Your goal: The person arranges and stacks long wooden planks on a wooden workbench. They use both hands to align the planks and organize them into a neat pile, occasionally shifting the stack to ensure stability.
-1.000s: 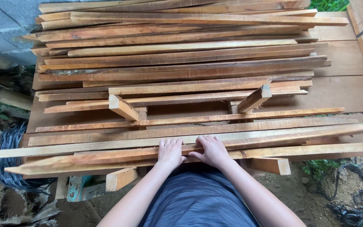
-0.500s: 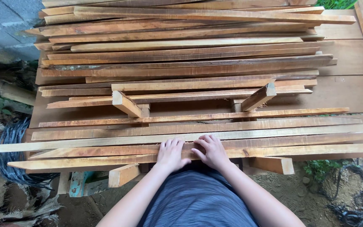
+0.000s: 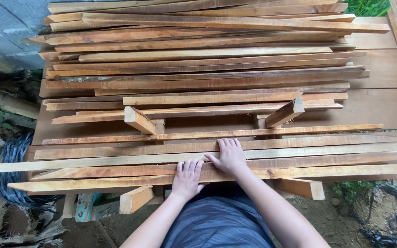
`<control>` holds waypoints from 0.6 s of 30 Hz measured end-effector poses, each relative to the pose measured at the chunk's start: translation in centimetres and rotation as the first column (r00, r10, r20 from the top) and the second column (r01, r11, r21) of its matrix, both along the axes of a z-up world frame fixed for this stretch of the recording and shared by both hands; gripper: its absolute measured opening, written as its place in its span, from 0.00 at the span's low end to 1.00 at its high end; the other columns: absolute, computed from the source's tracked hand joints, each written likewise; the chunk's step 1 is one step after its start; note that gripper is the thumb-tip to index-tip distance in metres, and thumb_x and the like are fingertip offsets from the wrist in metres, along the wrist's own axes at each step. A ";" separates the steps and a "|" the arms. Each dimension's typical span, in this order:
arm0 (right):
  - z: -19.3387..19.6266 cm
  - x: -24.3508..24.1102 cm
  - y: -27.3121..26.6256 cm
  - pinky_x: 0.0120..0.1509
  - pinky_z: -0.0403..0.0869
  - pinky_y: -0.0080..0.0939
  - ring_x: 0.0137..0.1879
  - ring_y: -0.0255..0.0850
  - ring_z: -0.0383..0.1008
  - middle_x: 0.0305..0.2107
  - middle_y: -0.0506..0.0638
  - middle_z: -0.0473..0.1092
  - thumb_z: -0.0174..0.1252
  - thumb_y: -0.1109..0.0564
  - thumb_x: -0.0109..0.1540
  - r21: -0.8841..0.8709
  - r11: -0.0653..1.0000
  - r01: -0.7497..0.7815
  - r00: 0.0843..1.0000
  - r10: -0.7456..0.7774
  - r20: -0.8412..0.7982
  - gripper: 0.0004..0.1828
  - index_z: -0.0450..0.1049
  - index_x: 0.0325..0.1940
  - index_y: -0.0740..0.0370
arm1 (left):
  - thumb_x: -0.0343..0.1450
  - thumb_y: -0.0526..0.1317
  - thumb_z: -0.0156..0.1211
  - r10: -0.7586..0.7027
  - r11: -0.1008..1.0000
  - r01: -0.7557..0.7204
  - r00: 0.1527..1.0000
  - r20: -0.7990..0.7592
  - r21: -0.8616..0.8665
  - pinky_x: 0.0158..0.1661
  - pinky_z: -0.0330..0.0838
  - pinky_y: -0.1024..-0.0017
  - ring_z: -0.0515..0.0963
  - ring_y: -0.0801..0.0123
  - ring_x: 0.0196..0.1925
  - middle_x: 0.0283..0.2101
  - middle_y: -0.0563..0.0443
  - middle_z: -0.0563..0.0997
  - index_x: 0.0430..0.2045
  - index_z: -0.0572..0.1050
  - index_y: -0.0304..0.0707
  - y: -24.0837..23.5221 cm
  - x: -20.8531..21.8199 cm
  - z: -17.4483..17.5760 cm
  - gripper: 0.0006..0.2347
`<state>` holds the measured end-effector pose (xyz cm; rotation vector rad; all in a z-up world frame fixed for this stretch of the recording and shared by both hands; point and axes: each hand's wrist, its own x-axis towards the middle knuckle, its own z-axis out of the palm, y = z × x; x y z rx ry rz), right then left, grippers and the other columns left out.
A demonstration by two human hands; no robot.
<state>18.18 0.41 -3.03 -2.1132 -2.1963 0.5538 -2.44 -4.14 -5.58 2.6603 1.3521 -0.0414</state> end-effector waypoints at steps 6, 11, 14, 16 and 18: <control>0.9 0.3 3.7 0.58 0.75 0.54 0.48 0.55 0.79 0.38 0.61 0.79 0.50 0.14 0.53 -0.315 0.949 -0.024 0.998 0.039 0.041 0.48 0.80 0.41 0.63 | 0.58 0.60 0.72 0.009 1.000 -0.009 0.999 0.048 0.005 0.63 0.51 0.50 0.62 0.55 0.65 0.60 0.45 0.65 0.62 0.61 0.38 0.0 -0.1 -0.3 0.42; -0.1 0.5 4.6 0.52 0.79 0.54 0.43 0.56 0.81 0.32 0.62 0.79 0.48 0.11 0.51 -0.328 0.941 -0.080 0.992 0.108 0.067 0.51 0.82 0.34 0.63 | 0.59 0.60 0.71 0.019 0.998 -0.017 0.999 0.048 -0.056 0.62 0.51 0.50 0.62 0.56 0.64 0.60 0.44 0.65 0.62 0.60 0.36 -0.2 -0.1 -0.3 0.41; -1.5 1.4 5.0 0.53 0.78 0.53 0.43 0.56 0.81 0.31 0.62 0.79 0.48 0.10 0.49 -0.300 0.943 -0.144 0.986 0.163 0.041 0.52 0.83 0.33 0.62 | 0.58 0.60 0.72 0.025 0.999 -0.023 0.997 0.072 -0.034 0.62 0.52 0.50 0.62 0.55 0.63 0.60 0.45 0.65 0.61 0.60 0.36 0.2 0.3 -0.2 0.42; -1.8 1.4 4.5 0.54 0.77 0.53 0.43 0.56 0.81 0.31 0.63 0.79 0.49 0.10 0.49 -0.286 0.940 -0.185 0.981 0.195 0.009 0.52 0.84 0.33 0.61 | 0.57 0.59 0.72 0.035 0.999 -0.033 0.997 0.072 -0.037 0.62 0.52 0.51 0.62 0.55 0.64 0.60 0.45 0.66 0.61 0.61 0.36 -0.5 0.1 0.1 0.42; -0.9 1.2 4.8 0.51 0.79 0.53 0.43 0.56 0.81 0.32 0.62 0.79 0.49 0.10 0.49 -0.343 0.933 -0.111 0.993 0.118 -0.003 0.52 0.83 0.35 0.62 | 0.58 0.59 0.72 0.026 0.999 -0.028 0.995 0.092 0.018 0.62 0.53 0.51 0.63 0.53 0.63 0.59 0.44 0.66 0.60 0.62 0.36 -0.5 0.0 0.1 0.40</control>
